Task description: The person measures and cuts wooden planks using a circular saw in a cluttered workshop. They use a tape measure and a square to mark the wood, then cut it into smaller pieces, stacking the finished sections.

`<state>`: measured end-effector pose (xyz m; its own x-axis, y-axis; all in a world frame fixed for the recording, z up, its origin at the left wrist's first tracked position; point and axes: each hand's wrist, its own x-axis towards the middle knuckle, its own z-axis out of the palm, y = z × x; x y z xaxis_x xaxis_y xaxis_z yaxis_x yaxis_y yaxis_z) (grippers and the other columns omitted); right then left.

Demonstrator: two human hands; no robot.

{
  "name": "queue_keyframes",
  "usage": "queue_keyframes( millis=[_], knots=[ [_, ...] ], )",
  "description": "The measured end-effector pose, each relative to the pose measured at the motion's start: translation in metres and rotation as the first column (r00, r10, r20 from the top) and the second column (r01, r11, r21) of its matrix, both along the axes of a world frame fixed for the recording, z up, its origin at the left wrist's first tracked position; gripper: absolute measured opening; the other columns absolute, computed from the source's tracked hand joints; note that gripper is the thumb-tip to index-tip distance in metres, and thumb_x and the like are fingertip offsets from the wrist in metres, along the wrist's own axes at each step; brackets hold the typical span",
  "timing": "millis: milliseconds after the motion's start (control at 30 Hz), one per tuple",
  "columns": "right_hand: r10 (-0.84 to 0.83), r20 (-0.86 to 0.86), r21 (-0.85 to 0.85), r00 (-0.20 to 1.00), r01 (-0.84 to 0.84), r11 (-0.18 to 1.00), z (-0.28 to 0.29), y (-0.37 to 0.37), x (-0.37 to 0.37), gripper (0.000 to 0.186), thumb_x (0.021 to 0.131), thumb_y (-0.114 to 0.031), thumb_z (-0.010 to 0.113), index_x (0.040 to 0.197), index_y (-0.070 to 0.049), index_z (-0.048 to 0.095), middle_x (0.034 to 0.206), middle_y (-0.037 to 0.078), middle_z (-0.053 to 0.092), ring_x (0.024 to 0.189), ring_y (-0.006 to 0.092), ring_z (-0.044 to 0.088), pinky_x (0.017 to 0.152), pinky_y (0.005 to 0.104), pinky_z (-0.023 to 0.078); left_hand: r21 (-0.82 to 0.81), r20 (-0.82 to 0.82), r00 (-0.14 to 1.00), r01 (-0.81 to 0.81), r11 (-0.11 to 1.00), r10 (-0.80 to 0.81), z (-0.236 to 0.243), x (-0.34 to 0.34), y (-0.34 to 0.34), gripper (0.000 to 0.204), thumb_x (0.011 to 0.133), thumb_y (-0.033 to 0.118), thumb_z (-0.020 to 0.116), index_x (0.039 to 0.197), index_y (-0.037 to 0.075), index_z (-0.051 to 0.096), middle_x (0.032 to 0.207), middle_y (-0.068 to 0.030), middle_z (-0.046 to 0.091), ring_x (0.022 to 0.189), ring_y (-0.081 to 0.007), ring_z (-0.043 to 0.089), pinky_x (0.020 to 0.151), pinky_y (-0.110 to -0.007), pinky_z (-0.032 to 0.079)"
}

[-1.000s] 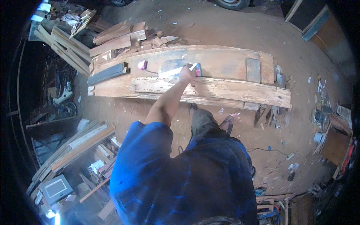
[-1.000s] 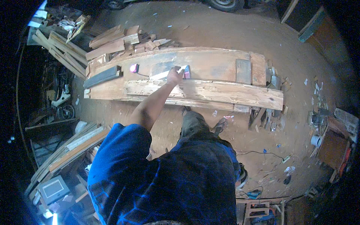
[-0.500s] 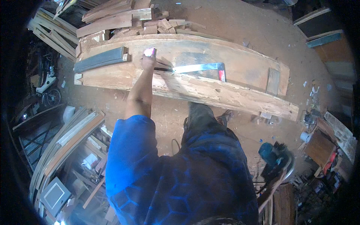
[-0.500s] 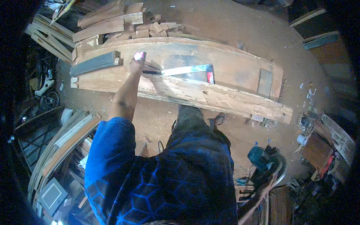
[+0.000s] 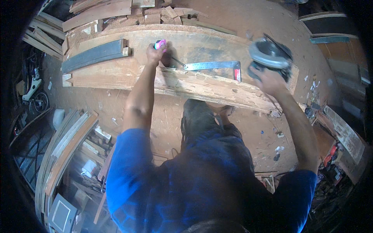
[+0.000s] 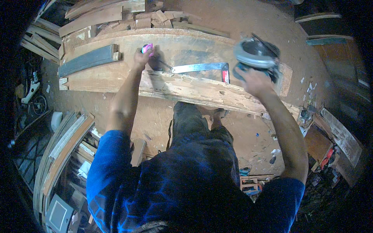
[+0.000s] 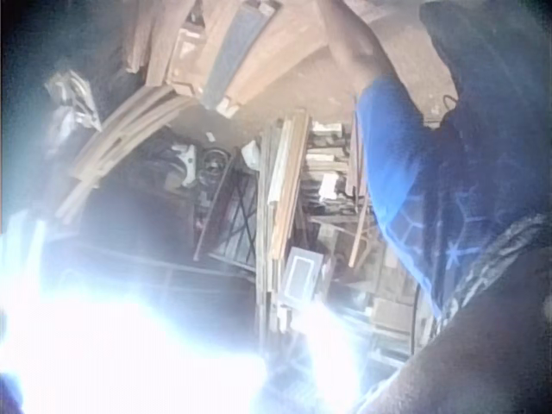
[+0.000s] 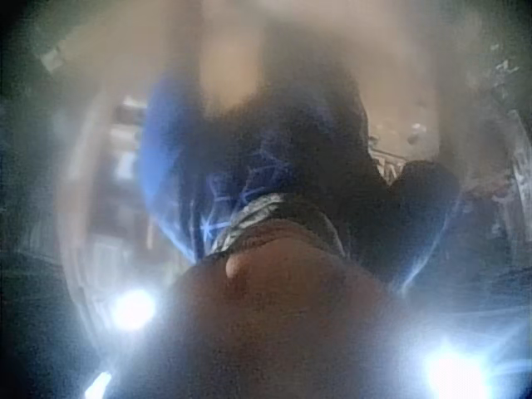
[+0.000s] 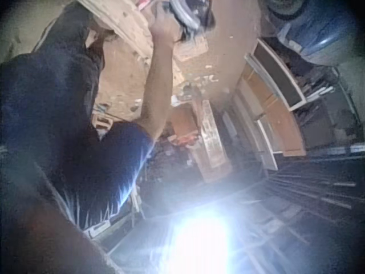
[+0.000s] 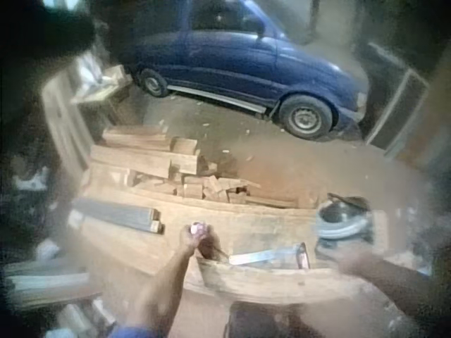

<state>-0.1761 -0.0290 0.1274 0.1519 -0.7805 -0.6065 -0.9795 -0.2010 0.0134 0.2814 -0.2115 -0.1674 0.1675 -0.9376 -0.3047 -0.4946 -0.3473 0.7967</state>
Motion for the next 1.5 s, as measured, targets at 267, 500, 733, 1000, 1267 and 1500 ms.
queue_keyframes(
  millis=[267,500,733,1000,1267,1500],
  knots=[
    [0.015,-0.093,0.149,0.996,-0.001,0.989,-0.182,-0.040,0.108,0.029,0.099,-0.015,0.054,0.120,-0.008,0.073,0.107,0.012,0.077,0.099,0.0288,0.076,0.078,0.0452,0.060,0.149,-0.654,0.749,-0.009,0.989,0.106,0.121,-0.001,0.089,0.047,0.093,0.032,0.076,0.124,0.001,0.058,0.103,-0.0089,0.070,0.086,-0.0176,0.067,0.074,-0.032,0.053],
    [0.065,-0.027,0.026,0.998,-0.064,0.998,-0.176,-0.029,0.112,0.024,0.092,-0.017,0.063,0.108,-0.008,0.078,0.104,0.013,0.077,0.095,0.0275,0.075,0.076,0.0462,0.058,0.325,-0.649,0.757,0.195,0.925,0.069,0.161,-0.013,0.174,0.054,0.105,0.059,0.044,0.120,0.010,0.062,0.112,-0.0082,0.068,0.104,-0.0198,0.065,0.088,-0.038,0.054],
    [-0.030,0.645,-0.406,0.763,0.376,0.833,-0.109,0.063,0.096,0.019,0.092,-0.018,0.062,0.099,-0.005,0.073,0.099,0.014,0.074,0.089,0.0287,0.071,0.078,0.0435,0.055,0.127,-0.625,0.739,0.414,0.901,-0.252,0.205,-0.119,0.206,0.018,0.102,0.021,0.052,0.114,0.008,0.048,0.110,-0.0086,0.055,0.102,-0.0222,0.060,0.088,-0.041,0.054],
    [-0.454,0.641,0.767,-0.619,0.490,0.414,-0.090,0.154,0.016,0.034,0.103,-0.030,0.065,0.119,0.000,0.070,0.091,0.001,0.070,0.081,0.0098,0.065,0.073,0.0280,0.054,-0.132,-0.012,0.515,0.849,0.512,-0.857,0.270,-0.259,0.232,0.034,0.091,0.012,0.066,0.116,0.001,0.045,0.102,-0.0177,0.058,0.096,-0.0300,0.062,0.088,-0.041,0.050],
    [-0.441,0.670,0.722,-0.597,0.388,0.572,-0.071,0.195,-0.129,0.020,0.097,-0.018,0.074,0.109,-0.003,0.068,0.096,0.003,0.070,0.086,0.0106,0.065,0.078,0.0272,0.055,-0.231,0.139,0.399,0.903,0.362,-0.906,0.295,-0.413,0.264,0.043,0.094,0.026,0.068,0.118,-0.001,0.046,0.104,-0.0265,0.062,0.102,-0.0447,0.064,0.088,-0.049,0.050],
    [-0.319,0.341,0.879,-0.884,0.179,0.442,-0.084,0.212,-0.211,0.027,0.095,-0.020,0.073,0.113,-0.004,0.061,0.105,0.012,0.067,0.096,0.0245,0.072,0.080,0.0381,0.064,-0.219,0.238,0.321,0.937,0.271,-0.917,0.276,-0.530,0.275,0.045,0.106,0.039,0.050,0.125,-0.002,0.047,0.117,-0.0273,0.058,0.110,-0.0440,0.060,0.097,-0.048,0.046]
  ],
)
